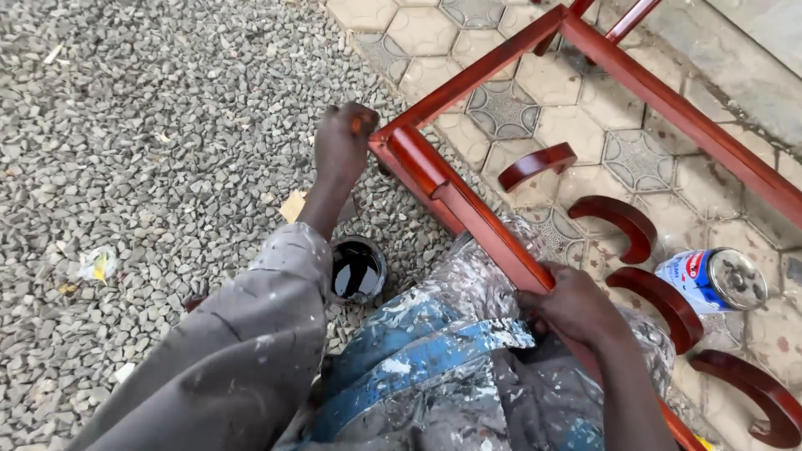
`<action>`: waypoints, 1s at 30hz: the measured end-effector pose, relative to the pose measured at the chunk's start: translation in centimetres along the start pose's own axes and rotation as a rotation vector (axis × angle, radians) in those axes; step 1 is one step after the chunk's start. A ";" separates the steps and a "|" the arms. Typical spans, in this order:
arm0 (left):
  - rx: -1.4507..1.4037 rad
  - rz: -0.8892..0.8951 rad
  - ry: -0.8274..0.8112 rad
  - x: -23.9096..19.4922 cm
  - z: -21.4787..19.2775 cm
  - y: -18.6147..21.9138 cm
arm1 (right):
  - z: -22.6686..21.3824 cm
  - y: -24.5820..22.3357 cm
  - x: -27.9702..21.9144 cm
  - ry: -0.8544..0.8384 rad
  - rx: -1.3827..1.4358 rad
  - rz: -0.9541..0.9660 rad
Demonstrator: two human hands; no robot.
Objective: The person paints a red wooden chair leg using a brush and dark paint. They dip the brush into a container and apply the paint to the leg and its curved foot, then place the leg against a wall to dry.
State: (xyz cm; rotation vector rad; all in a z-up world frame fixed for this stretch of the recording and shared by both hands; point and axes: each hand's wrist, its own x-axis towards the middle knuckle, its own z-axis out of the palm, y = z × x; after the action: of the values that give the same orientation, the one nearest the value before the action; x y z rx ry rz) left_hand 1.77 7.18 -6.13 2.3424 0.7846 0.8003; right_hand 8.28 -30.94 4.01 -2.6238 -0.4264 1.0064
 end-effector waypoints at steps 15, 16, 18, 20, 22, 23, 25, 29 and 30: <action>-0.582 0.215 0.396 -1.6 4.8 0.1 | -1.6 1.4 2.9 -0.219 0.421 0.001; -0.605 0.236 0.369 -2.2 4.0 1.7 | -1.6 1.7 3.2 -0.231 0.434 0.005; -0.623 0.255 0.337 -5.1 3.4 4.9 | -1.6 1.9 3.5 -0.248 0.450 0.011; -0.712 0.260 0.096 -9.1 3.8 8.2 | -1.9 1.4 3.6 -0.245 0.458 0.004; -0.714 0.191 0.167 -7.5 5.0 5.4 | -1.7 1.6 3.8 -0.241 0.473 0.005; -0.714 0.118 0.237 -7.1 5.7 4.1 | -1.5 2.0 3.7 -0.240 0.486 0.009; -0.722 0.038 0.308 -4.6 5.7 1.8 | -1.3 2.1 3.4 -0.256 0.460 0.028; -0.822 0.049 0.329 -3.7 4.5 4.4 | -1.9 2.3 4.0 -0.242 0.475 0.003; -0.814 0.040 0.322 -5.4 4.3 5.6 | -1.6 2.7 4.2 -0.255 0.478 0.010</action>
State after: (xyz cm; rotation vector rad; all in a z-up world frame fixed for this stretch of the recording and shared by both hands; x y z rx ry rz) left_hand 3.01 -1.52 -7.42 1.5246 0.4096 1.2489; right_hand 12.83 -32.12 1.59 -2.0860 -0.1944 1.2706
